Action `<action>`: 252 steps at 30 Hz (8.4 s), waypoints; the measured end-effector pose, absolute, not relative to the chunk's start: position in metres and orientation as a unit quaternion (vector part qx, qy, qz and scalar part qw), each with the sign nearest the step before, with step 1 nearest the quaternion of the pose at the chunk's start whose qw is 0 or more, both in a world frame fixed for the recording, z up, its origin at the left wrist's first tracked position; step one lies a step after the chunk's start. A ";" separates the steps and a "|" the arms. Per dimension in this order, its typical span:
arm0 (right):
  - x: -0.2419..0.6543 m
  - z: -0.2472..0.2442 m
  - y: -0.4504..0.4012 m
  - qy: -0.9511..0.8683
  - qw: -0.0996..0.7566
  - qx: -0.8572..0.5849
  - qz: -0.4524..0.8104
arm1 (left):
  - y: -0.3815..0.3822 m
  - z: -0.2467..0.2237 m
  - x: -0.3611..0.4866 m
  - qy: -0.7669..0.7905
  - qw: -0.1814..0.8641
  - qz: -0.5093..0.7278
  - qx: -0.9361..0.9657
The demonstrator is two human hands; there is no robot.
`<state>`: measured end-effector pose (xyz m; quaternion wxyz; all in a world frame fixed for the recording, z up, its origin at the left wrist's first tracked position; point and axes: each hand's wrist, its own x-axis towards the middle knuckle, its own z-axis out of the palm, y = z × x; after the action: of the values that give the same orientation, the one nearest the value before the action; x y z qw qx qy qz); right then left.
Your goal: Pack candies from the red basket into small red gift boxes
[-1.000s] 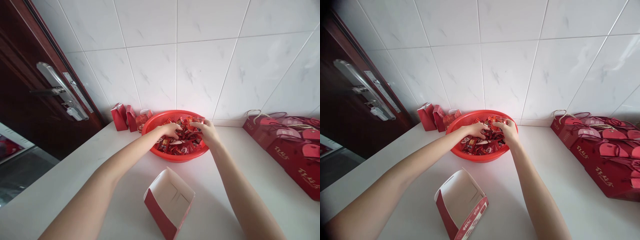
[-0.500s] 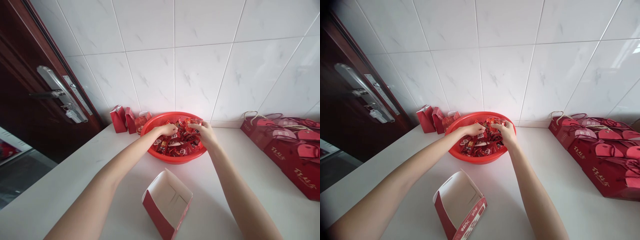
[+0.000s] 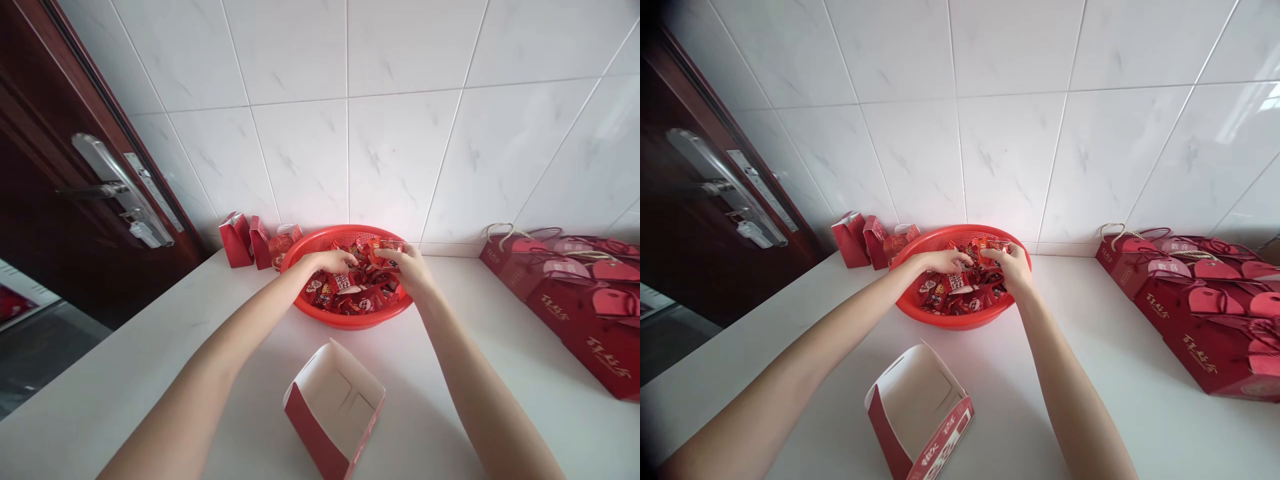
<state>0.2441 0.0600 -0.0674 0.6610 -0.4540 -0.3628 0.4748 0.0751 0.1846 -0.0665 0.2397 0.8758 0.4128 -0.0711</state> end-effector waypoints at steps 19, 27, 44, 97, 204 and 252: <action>0.226 -0.027 0.033 -0.366 0.678 -0.380 0.511 | 0.087 -0.018 0.058 0.277 0.523 0.578 0.562; 0.222 -0.004 0.008 -0.399 0.670 -0.360 0.513 | 0.061 -0.015 0.051 0.274 0.416 0.622 0.604; 0.217 0.002 -0.005 -0.411 0.663 -0.347 0.520 | 0.042 -0.011 0.045 0.227 0.445 0.618 0.607; 0.226 -0.004 -0.010 -0.451 0.646 -0.366 0.495 | 0.034 -0.015 0.040 0.260 0.447 0.565 0.644; 0.223 0.000 -0.005 -0.412 0.680 -0.359 0.489 | 0.043 -0.016 0.032 0.132 0.223 0.546 0.797; 0.231 -0.001 -0.006 -0.510 0.639 -0.311 0.484 | 0.026 -0.004 0.029 0.184 0.285 0.549 0.764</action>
<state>0.2306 -0.0061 -0.0013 0.6390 -0.3112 -0.5100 0.4845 0.0287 0.0260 -0.0036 0.2849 0.7636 0.1839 0.5494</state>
